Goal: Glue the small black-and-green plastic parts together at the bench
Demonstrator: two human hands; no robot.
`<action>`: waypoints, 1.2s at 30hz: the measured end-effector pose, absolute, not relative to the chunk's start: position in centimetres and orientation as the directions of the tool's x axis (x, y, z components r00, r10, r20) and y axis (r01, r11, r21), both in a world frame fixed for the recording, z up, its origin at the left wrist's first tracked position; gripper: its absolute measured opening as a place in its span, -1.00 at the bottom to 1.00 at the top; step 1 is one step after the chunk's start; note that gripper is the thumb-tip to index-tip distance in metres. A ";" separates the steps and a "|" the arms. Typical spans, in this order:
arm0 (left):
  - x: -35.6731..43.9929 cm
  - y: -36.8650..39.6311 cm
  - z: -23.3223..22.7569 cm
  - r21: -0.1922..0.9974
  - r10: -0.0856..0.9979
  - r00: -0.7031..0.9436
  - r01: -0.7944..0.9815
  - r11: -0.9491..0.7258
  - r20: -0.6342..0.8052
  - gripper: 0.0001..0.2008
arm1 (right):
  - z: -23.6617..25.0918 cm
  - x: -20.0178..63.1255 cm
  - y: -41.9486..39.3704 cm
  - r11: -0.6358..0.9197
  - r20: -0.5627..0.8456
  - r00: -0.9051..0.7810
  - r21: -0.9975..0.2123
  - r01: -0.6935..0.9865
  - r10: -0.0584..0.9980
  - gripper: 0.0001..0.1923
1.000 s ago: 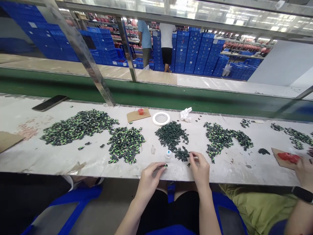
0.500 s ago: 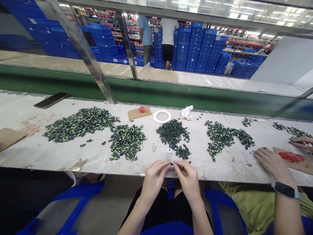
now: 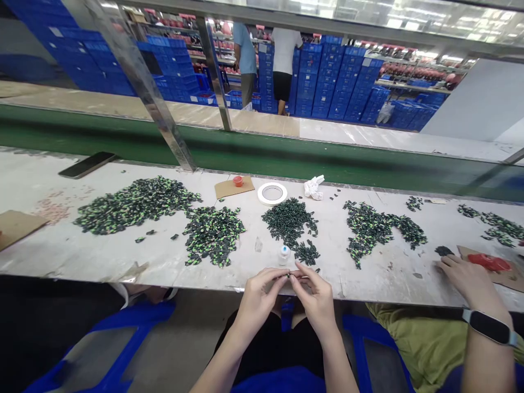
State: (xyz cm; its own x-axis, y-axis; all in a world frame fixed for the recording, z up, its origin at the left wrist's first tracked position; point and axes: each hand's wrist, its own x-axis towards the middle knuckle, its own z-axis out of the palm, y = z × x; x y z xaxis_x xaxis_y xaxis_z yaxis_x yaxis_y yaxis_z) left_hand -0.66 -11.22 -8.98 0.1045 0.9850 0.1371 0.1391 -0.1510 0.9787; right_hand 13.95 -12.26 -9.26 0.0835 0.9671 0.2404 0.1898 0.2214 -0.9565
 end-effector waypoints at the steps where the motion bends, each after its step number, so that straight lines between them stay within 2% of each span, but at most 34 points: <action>1: -0.6 -11.2 -9.1 0.984 0.991 0.098 0.145 -0.105 0.091 -0.77 | -9.4 14.0 -12.3 0.207 0.227 0.092 -0.960 0.187 0.969 -0.66; 5: -0.7 -11.1 -9.2 0.993 0.993 0.110 0.115 0.025 -0.038 -0.68 | -9.6 14.5 -12.2 0.182 0.194 0.041 -0.963 0.196 0.980 -0.58; 13: -1.1 -11.0 -8.4 0.983 0.972 0.231 0.181 0.009 -0.051 -0.66 | -9.4 15.2 -12.2 0.205 0.191 -0.083 -0.953 0.222 0.978 -0.41; 20: -1.2 -12.2 -7.4 0.936 0.981 0.188 0.350 -0.029 -0.040 -0.64 | -10.3 14.1 -12.9 0.255 0.250 -0.052 -0.948 0.191 0.967 -0.50; 26: -0.6 -13.3 -6.1 0.852 0.992 0.116 0.514 -0.098 0.045 -0.66 | -10.1 14.0 -13.2 0.301 0.304 -0.022 -0.929 0.213 0.952 -0.55; 31: -0.3 -13.6 -6.2 0.847 0.992 0.102 0.519 -0.118 0.075 -0.67 | -9.8 14.2 -13.5 0.308 0.315 -0.007 -0.922 0.233 0.949 -0.55; 36: -0.2 -13.5 -6.4 0.887 0.994 0.110 0.459 -0.048 -0.004 -0.65 | -9.6 14.2 -13.9 0.312 0.327 0.001 -0.901 0.301 0.945 -0.56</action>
